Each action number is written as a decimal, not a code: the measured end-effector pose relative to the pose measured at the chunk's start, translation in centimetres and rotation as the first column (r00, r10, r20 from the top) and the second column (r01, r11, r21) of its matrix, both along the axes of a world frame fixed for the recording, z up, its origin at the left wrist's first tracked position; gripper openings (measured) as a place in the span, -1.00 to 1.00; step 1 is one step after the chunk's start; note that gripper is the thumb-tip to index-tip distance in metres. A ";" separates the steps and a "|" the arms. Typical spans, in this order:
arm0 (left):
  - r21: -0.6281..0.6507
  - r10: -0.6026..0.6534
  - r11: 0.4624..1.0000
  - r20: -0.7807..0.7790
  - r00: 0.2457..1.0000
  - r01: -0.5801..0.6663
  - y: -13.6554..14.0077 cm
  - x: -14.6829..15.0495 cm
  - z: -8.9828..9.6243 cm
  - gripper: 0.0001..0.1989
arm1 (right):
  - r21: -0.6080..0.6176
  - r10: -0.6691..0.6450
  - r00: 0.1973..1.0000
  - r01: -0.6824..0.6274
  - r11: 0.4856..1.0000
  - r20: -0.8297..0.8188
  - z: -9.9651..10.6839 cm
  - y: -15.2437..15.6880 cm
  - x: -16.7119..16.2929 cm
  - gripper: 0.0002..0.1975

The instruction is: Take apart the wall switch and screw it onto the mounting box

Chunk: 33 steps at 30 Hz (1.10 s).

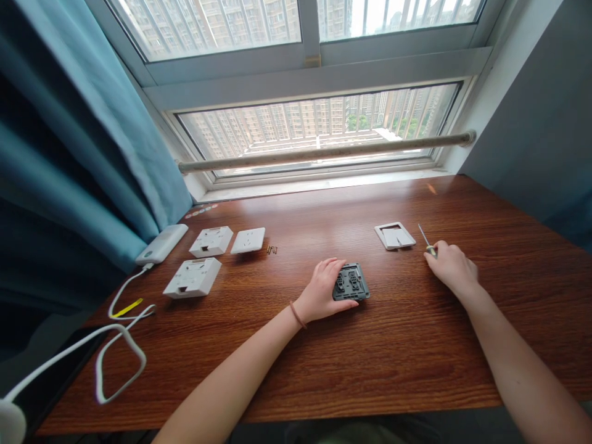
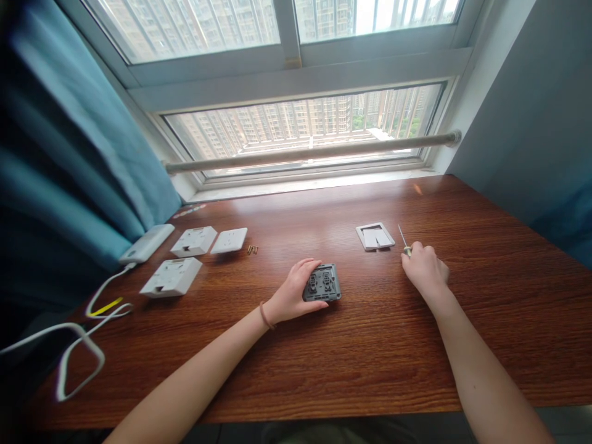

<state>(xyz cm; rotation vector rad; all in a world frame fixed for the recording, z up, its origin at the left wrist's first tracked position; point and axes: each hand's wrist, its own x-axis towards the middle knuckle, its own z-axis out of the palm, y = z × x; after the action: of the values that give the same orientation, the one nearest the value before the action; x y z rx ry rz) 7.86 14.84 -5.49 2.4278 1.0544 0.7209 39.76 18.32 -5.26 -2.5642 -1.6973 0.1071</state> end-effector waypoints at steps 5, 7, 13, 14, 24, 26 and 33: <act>-0.058 -0.070 0.996 0.035 0.997 0.072 0.2 -0.3 0.0 -0.09 | 0.001 0.010 1.000 -0.010 1.000 -0.006 -0.4 0.2 0.4 -0.62; -0.075 -0.101 0.992 0.040 0.994 0.104 0.4 -0.5 0.0 -0.07 | 0.004 0.011 1.000 -0.011 1.000 -0.004 -0.5 0.3 0.5 -0.62; -0.091 -0.126 0.987 0.047 0.991 0.130 0.5 -0.7 -0.1 -0.07 | 0.007 0.013 1.000 -0.013 1.000 0.004 -0.9 0.6 0.7 -0.62; -0.092 -0.127 0.987 0.050 0.991 0.131 0.5 -0.7 -0.1 -0.06 | 0.006 0.015 1.000 -0.015 1.000 0.006 -0.9 0.6 0.8 -0.62; -0.090 -0.129 0.987 0.039 0.991 0.132 0.5 -0.7 -0.2 -0.06 | 0.006 0.016 1.000 -0.016 1.000 -0.009 -1.1 0.5 0.9 -0.61; -0.080 -0.127 0.989 0.017 0.992 0.128 0.5 -0.7 -0.2 -0.05 | 0.006 0.016 1.000 -0.016 1.000 -0.013 -1.1 0.5 0.9 -0.60; -0.026 -0.102 0.995 -0.083 0.991 0.100 0.6 -1.2 -0.8 0.07 | -0.004 0.015 0.999 -0.015 1.000 -0.034 -0.7 0.6 0.9 -0.54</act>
<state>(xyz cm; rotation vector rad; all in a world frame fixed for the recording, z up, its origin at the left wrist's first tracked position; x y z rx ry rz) 6.70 15.48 -6.24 2.4922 0.9573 0.5758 40.68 18.89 -5.95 -2.5378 -1.7060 0.1541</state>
